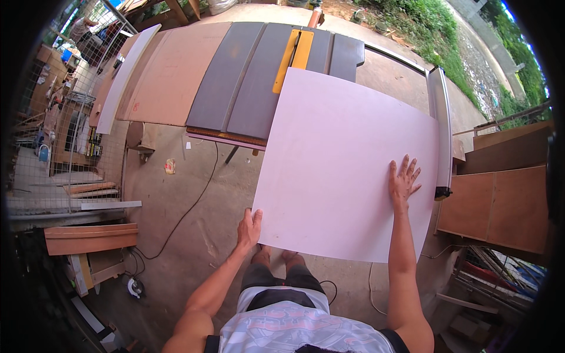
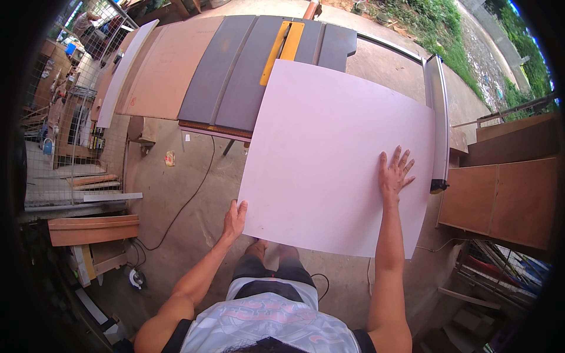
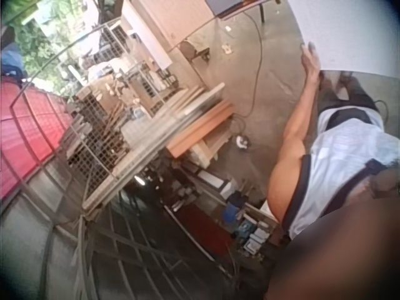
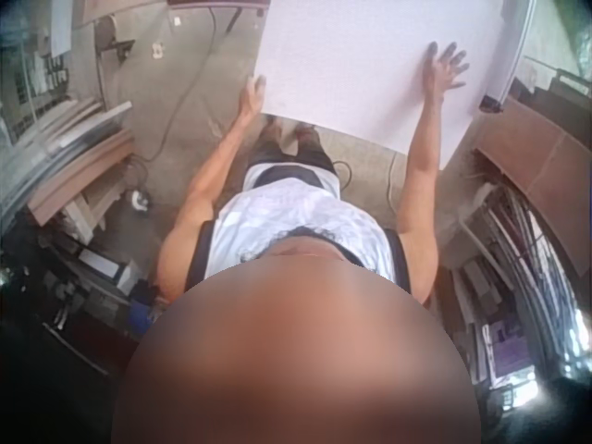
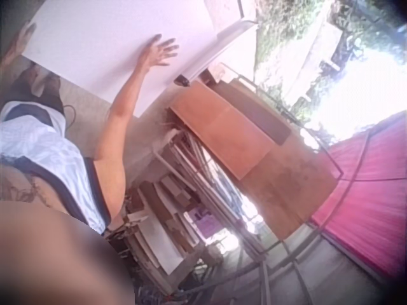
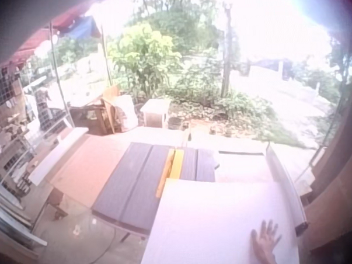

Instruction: The person carries a large white panel to a table saw, adjusts the fence, and cuts the panel into smaller pieces. They then carry the cut pieces to a cabinet frame and fit one piece into the cabinet.

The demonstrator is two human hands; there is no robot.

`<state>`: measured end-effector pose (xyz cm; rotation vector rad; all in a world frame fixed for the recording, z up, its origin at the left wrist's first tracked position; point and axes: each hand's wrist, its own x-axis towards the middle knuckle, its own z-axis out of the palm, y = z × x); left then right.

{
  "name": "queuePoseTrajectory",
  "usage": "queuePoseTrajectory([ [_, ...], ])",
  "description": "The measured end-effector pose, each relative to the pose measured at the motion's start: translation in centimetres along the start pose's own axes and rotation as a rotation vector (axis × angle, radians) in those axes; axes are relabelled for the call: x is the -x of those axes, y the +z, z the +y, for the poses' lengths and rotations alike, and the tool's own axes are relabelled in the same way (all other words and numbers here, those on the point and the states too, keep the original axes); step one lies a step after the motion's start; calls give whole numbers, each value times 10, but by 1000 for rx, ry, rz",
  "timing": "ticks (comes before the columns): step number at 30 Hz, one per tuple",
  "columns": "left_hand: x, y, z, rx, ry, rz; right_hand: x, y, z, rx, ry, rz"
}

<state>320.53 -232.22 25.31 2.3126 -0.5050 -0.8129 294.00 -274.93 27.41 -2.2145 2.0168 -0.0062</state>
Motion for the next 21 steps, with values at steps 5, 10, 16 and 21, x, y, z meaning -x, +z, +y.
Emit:
queuePoseTrajectory([
  [5,-5,2,2,-10,-20,-5,-5,0,-2,-4,-4,-3],
  [10,-10,2,2,-7,-11,-7,-9,-1,-3,-13,-5,-5],
  [16,-13,3,4,4,-5,-1,-14,0,-4,-15,-6,-4],
  [21,-17,2,8,-8,-7,-5,-19,0,-6,-3,1,-13],
])
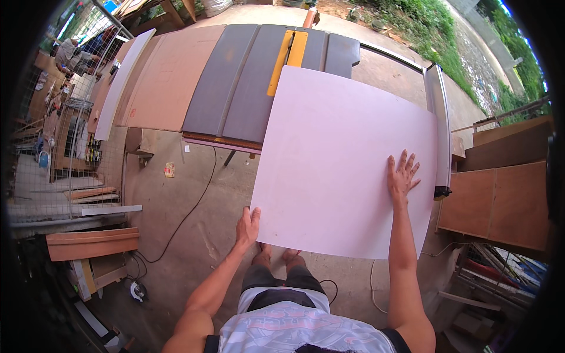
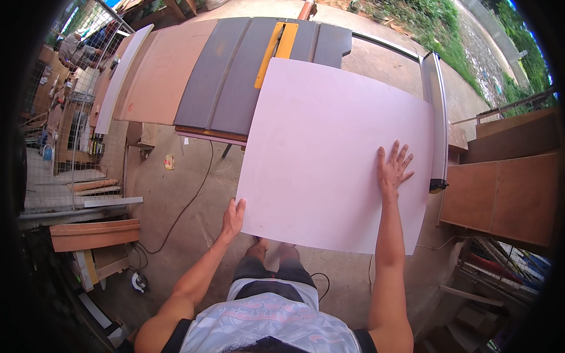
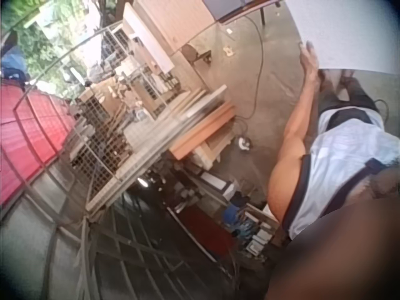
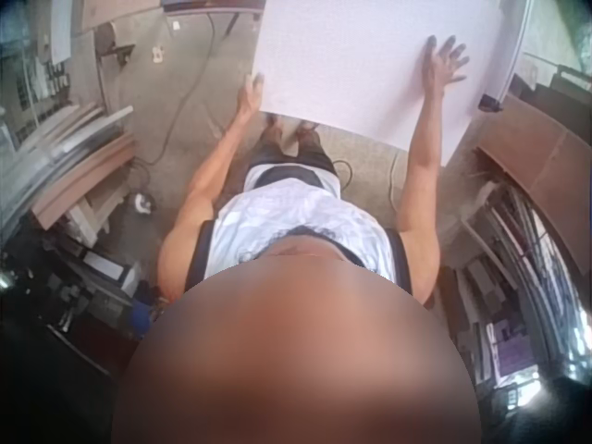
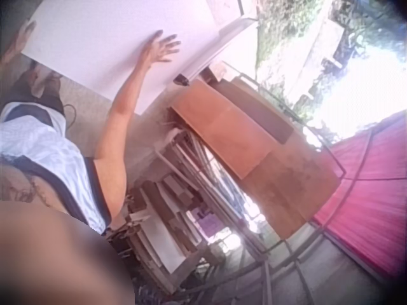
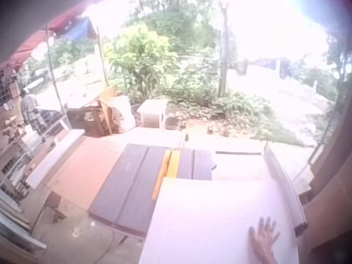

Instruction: The person carries a large white panel to a table saw, adjusts the fence, and cuts the panel into smaller pieces. They then carry the cut pieces to a cabinet frame and fit one piece into the cabinet.

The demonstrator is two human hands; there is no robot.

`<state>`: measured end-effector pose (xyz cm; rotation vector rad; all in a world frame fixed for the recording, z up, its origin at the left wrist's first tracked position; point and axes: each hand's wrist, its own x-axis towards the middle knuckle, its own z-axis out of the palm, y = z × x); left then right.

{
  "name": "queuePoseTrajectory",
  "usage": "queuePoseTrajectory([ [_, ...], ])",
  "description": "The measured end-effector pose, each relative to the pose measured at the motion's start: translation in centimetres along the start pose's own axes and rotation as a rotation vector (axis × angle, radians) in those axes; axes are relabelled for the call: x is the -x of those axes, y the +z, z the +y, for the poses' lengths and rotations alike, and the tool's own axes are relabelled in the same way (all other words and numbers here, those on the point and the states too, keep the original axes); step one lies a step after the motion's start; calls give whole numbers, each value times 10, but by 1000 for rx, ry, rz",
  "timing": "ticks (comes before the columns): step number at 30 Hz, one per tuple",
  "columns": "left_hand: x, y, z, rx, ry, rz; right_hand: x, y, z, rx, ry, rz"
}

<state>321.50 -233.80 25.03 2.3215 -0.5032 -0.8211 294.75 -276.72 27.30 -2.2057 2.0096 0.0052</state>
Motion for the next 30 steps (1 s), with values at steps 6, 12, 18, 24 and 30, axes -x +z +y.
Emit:
queuePoseTrajectory([
  [6,-4,0,4,6,4,6,-4,-2,-3,-4,4,-7],
  [12,-9,1,6,22,0,8,-8,-3,-6,-5,2,-7],
  [18,-13,0,10,25,15,17,-12,-3,-8,0,-3,-3],
  [24,-18,1,11,27,25,27,-17,-2,-10,-31,-1,-11],
  [30,-24,1,10,25,0,25,-23,1,-12,-11,1,1],
])
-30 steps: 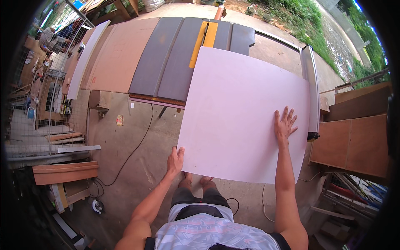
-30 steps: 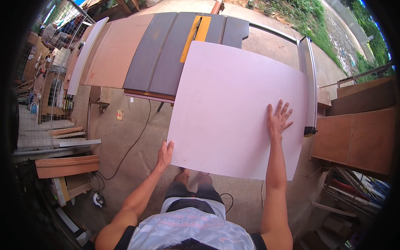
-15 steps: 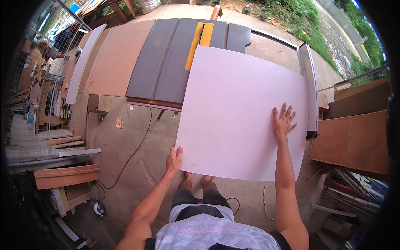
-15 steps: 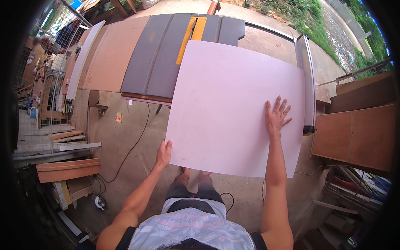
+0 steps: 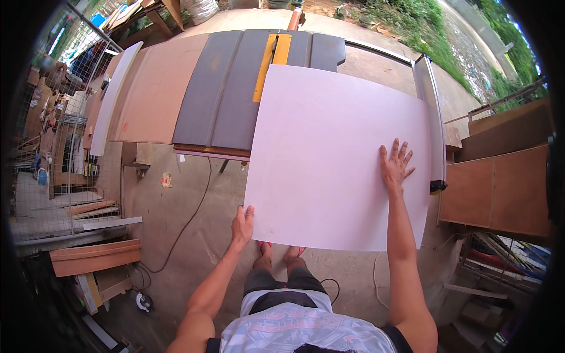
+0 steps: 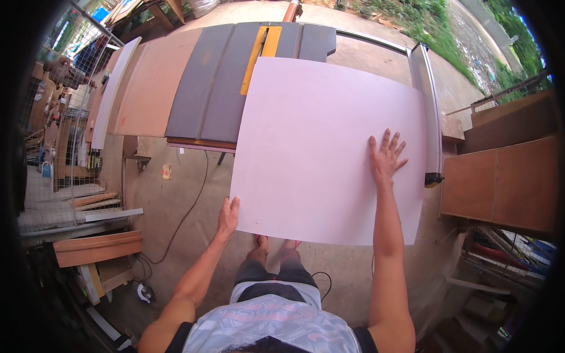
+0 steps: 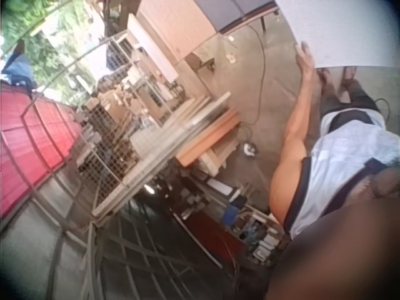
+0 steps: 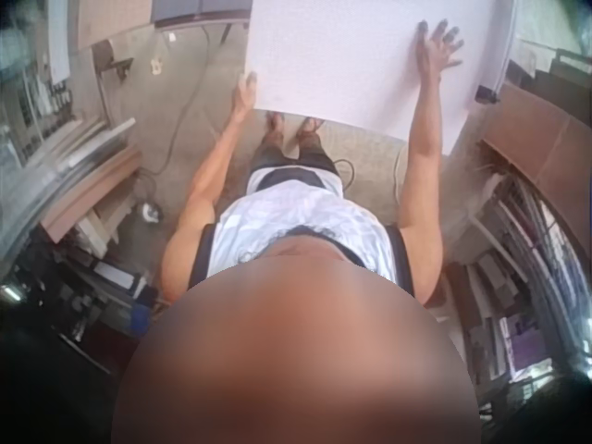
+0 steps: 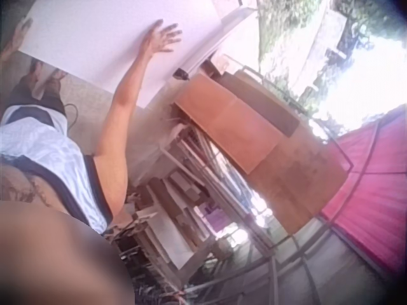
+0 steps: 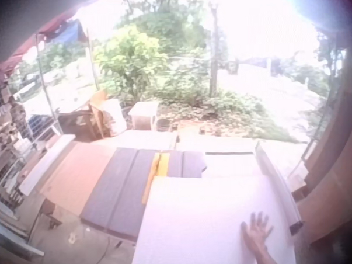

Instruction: The person carries a large white panel to a table saw, adjusts the fence, and cuts the panel into smaller pieces. They then carry the cut pieces to a cabinet frame and fit one piece into the cabinet.

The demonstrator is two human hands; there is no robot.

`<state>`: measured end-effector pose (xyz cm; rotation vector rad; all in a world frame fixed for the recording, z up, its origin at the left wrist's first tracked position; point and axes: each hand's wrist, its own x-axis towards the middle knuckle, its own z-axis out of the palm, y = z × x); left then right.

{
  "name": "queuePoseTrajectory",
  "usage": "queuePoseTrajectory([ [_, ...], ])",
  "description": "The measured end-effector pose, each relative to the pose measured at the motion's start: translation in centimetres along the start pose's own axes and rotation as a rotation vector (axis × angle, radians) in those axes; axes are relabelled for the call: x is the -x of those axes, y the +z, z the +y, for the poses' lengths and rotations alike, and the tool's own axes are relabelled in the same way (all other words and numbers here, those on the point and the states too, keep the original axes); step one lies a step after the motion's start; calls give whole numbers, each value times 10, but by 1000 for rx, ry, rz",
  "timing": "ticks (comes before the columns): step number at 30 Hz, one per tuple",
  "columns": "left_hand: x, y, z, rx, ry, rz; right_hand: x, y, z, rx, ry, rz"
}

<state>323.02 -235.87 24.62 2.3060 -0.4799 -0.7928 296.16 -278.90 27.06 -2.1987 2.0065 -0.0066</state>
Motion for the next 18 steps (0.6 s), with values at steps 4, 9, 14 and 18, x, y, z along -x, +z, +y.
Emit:
queuePoseTrajectory([
  [4,-3,1,1,21,9,12,-4,1,2,-26,-12,5],
  [9,-8,3,2,81,13,5,-9,0,1,-17,2,-15],
  [14,-12,4,2,228,55,-9,-10,-1,-1,-55,5,-13],
  [18,-16,5,0,291,19,-46,-14,-4,-3,-75,2,-13],
])
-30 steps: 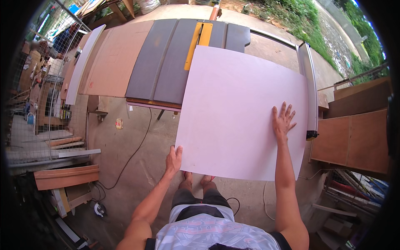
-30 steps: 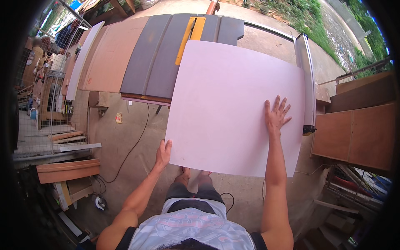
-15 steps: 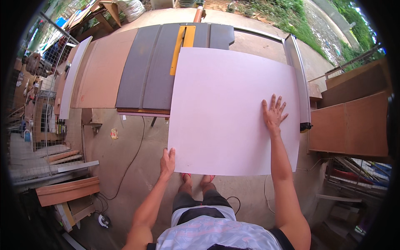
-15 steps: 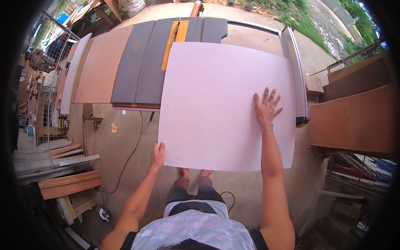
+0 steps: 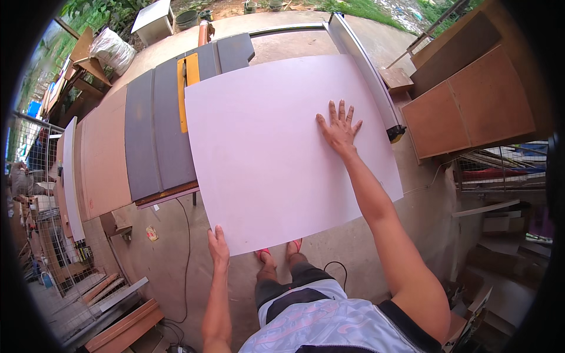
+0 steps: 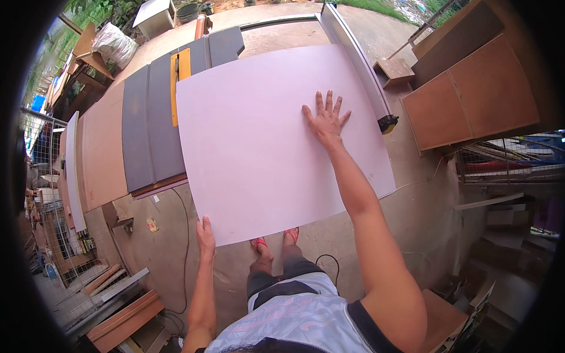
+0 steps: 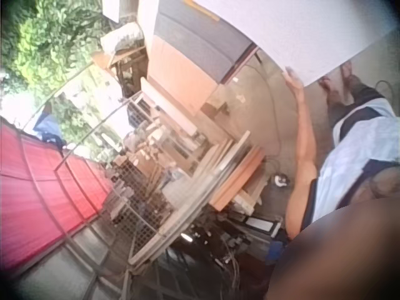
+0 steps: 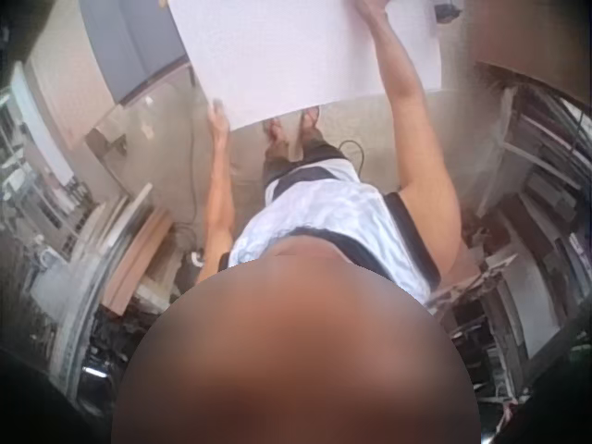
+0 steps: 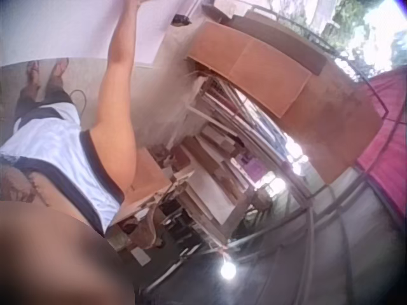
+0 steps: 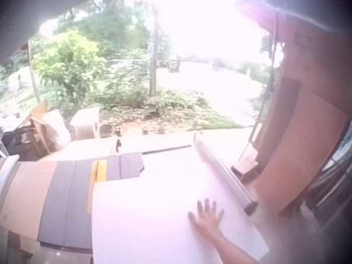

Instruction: The person carries a large white panel to a table saw, adjusts the fence, and cuts the panel into smaller pieces. They then carry the cut pieces to a cabinet frame and fit one piece into the cabinet.

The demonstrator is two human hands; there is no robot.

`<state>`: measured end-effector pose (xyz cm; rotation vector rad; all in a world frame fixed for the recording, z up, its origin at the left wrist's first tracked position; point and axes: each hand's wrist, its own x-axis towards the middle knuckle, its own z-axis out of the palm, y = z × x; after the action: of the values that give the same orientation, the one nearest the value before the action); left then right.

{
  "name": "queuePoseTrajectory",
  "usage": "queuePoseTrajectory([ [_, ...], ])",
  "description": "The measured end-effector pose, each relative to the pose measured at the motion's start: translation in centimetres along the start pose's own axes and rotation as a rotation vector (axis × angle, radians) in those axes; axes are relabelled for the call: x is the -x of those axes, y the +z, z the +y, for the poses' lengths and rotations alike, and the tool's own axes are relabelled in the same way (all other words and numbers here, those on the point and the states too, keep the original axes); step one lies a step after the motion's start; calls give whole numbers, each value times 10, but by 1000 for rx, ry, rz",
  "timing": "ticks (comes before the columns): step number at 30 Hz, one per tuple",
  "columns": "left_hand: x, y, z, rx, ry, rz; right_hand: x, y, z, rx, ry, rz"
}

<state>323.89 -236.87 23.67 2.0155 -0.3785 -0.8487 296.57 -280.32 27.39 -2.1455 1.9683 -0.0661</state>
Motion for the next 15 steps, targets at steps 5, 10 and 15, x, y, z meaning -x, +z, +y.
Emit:
queuePoseTrajectory([
  [5,-4,-2,-1,-24,27,-13,-2,1,-1,-38,-10,22],
  [10,-4,1,5,-15,25,-2,-13,7,0,-55,-21,4],
  [15,-4,0,10,62,98,-34,56,-15,19,-52,-341,-107],
])
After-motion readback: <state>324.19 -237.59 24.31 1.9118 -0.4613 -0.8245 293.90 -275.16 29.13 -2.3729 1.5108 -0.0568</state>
